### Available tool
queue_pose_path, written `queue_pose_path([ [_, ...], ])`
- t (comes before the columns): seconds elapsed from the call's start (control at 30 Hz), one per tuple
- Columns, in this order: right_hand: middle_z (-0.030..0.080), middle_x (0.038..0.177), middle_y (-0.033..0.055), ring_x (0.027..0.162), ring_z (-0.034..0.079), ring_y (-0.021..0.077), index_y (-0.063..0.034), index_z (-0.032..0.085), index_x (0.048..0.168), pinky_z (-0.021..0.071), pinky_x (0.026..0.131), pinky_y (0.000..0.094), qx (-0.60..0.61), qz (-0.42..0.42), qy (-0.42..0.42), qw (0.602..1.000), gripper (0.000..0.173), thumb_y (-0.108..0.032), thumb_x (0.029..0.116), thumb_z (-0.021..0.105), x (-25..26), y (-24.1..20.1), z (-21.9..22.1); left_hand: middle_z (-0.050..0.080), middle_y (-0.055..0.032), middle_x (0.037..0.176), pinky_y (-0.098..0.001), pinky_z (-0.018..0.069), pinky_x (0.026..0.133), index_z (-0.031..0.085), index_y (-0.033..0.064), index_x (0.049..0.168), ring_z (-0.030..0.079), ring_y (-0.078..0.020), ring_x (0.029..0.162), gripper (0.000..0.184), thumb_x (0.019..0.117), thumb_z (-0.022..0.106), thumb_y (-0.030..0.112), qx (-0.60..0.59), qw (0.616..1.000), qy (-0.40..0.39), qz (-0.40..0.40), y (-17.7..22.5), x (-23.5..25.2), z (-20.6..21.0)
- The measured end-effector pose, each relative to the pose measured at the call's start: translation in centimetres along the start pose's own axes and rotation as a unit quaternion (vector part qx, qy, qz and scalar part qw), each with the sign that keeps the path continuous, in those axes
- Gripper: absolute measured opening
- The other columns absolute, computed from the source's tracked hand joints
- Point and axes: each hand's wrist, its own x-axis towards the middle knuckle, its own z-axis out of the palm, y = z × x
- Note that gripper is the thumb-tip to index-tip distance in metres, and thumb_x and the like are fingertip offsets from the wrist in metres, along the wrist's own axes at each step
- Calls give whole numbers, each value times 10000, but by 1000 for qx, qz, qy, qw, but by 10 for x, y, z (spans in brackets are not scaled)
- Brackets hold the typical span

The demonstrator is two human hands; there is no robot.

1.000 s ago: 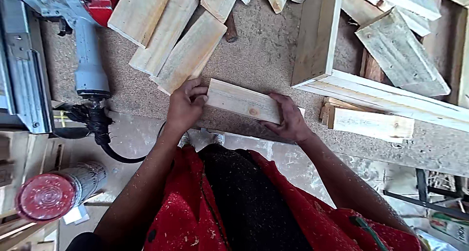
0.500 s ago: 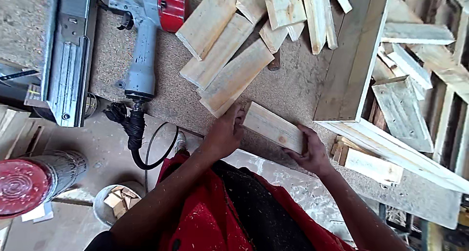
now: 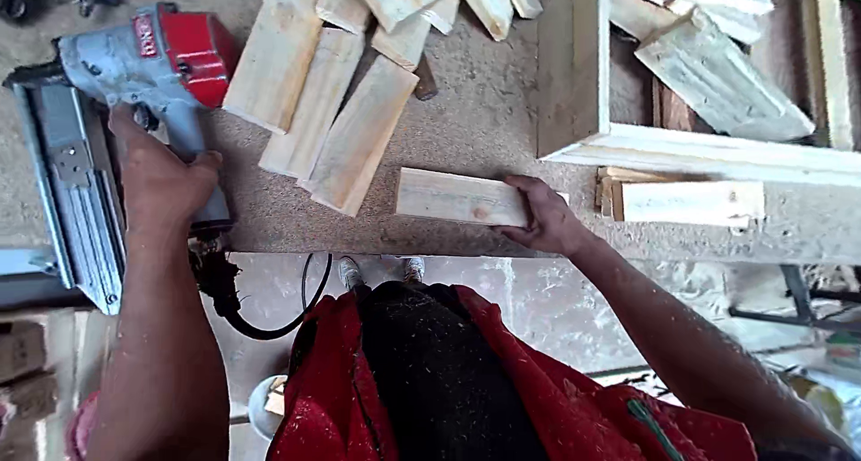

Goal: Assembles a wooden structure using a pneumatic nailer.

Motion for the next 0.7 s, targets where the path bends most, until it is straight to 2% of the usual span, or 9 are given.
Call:
queue_pose_path([
  [0.07, 608, 1359, 218, 1264, 599, 338, 2, 481, 1438, 473, 1110, 475, 5, -11, 10, 1000, 878, -493, 795, 816, 0, 3, 1, 488, -304, 1443, -675, 476, 1008, 111, 73, 1597, 555, -452, 1277, 1108, 744, 813, 150, -53, 998, 0, -19, 5, 17, 10],
  [0.13, 609, 1360, 209, 1278, 590, 333, 3, 489, 1433, 452, 1130, 474, 14, -18, 12, 1000, 860, -502, 809, 798, -2, 6, 3, 466, -256, 1488, -613, 477, 1056, 158, 58, 1586, 539, -378, 1321, 1083, 721, 809, 86, -73, 997, -6, -12, 6, 15, 8],
  [0.17, 611, 1357, 205, 1281, 587, 332, -3, 490, 1436, 447, 1134, 476, 21, -20, 15, 999, 860, -504, 807, 796, -3, 6, 4, 528, -232, 1430, -603, 524, 998, 213, 83, 1575, 606, -352, 1233, 1025, 741, 808, 115, -68, 998, -12, -6, 7, 5, 0],
  [0.23, 612, 1352, 190, 1282, 581, 334, -25, 484, 1445, 440, 1136, 487, 34, -22, 24, 999, 861, -507, 805, 799, -2, 7, 5, 641, -189, 1205, -570, 601, 777, 273, 168, 1568, 702, -302, 898, 893, 838, 782, 235, -57, 997, -45, 15, 16, -29, -29],
  [0.33, 605, 1377, 181, 1293, 572, 354, -45, 488, 1448, 435, 1130, 526, 43, -24, 30, 998, 841, -484, 804, 803, -2, 11, 4, 685, -67, 929, -432, 615, 599, 401, 203, 1485, 681, -205, 655, 657, 917, 719, 295, -72, 989, -114, 54, 30, -100, -78],
  [0.43, 592, 1396, 188, 1314, 554, 372, -45, 482, 1456, 416, 1143, 538, 56, -18, 17, 998, 841, -475, 807, 800, -4, 10, 5, 618, 9, 683, -335, 604, 539, 545, 116, 1149, 646, -154, 541, 245, 948, 597, 246, -130, 979, -158, 24, 35, -154, -105],
  [0.5, 599, 1376, 189, 1306, 553, 382, -52, 480, 1448, 413, 1139, 544, 56, -20, 20, 998, 846, -492, 798, 795, -1, 13, 6, 625, -34, 638, -355, 590, 509, 617, 128, 1015, 632, -191, 503, 129, 930, 633, 224, -182, 964, -193, 23, 50, -180, -105],
  [0.57, 600, 1371, 192, 1295, 559, 385, -53, 484, 1442, 418, 1130, 550, 57, -23, 28, 998, 843, -509, 802, 789, -2, 15, 9, 656, -71, 665, -366, 590, 509, 669, 151, 999, 646, -212, 517, 111, 919, 679, 227, -195, 946, -255, 42, 65, -202, -97],
  [0.7, 605, 1372, 185, 1292, 569, 378, -50, 491, 1436, 424, 1134, 532, 57, -29, 32, 997, 829, -514, 811, 776, -2, 18, 10, 694, -53, 732, -324, 593, 547, 719, 184, 993, 669, -175, 582, 148, 899, 729, 297, -139, 934, -324, 59, 80, -227, -74],
])
